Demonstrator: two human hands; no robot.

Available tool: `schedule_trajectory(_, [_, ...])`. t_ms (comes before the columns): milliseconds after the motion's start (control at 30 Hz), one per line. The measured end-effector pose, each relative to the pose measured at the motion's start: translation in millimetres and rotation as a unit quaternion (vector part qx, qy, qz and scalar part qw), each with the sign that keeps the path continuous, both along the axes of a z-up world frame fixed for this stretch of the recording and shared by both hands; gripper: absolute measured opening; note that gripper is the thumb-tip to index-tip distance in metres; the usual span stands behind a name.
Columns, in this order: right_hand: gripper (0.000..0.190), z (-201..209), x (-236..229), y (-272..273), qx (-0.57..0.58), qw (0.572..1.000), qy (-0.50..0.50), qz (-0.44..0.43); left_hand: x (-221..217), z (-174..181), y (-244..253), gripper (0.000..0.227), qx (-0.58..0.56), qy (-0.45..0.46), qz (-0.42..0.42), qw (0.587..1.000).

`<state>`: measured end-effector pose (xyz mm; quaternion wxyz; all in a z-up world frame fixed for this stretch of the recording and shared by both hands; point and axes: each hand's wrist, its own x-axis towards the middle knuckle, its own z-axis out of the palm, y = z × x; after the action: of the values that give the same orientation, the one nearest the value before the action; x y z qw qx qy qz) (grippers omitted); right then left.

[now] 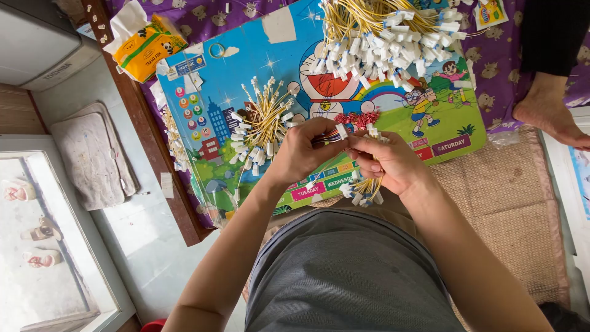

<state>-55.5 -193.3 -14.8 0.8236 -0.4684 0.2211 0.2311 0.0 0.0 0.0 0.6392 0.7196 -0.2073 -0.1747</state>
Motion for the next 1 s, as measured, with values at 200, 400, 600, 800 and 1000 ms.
schedule_trajectory(200, [0.011,22,-2,9,-0.065,0.996,-0.060,-0.005,2,7,4,0.011,0.015,-0.052,-0.005,0.998])
schedule_trajectory(400, [0.010,15,-5,9,-0.077,0.994,-0.080,-0.009,4,9,0,0.013,0.048,-0.104,-0.012,0.993])
schedule_trajectory(600, [0.012,13,-6,10,-0.090,0.990,-0.110,-0.001,7,18,7,0.011,0.014,-0.079,-0.026,0.996])
schedule_trajectory(800, [0.015,28,-3,10,-0.052,0.991,-0.120,-0.003,12,2,8,0.014,0.010,-0.105,-0.020,0.994])
schedule_trajectory(1000, [0.016,39,2,8,-0.092,0.988,-0.126,0.008,8,35,14,0.013,0.027,-0.132,-0.060,0.989])
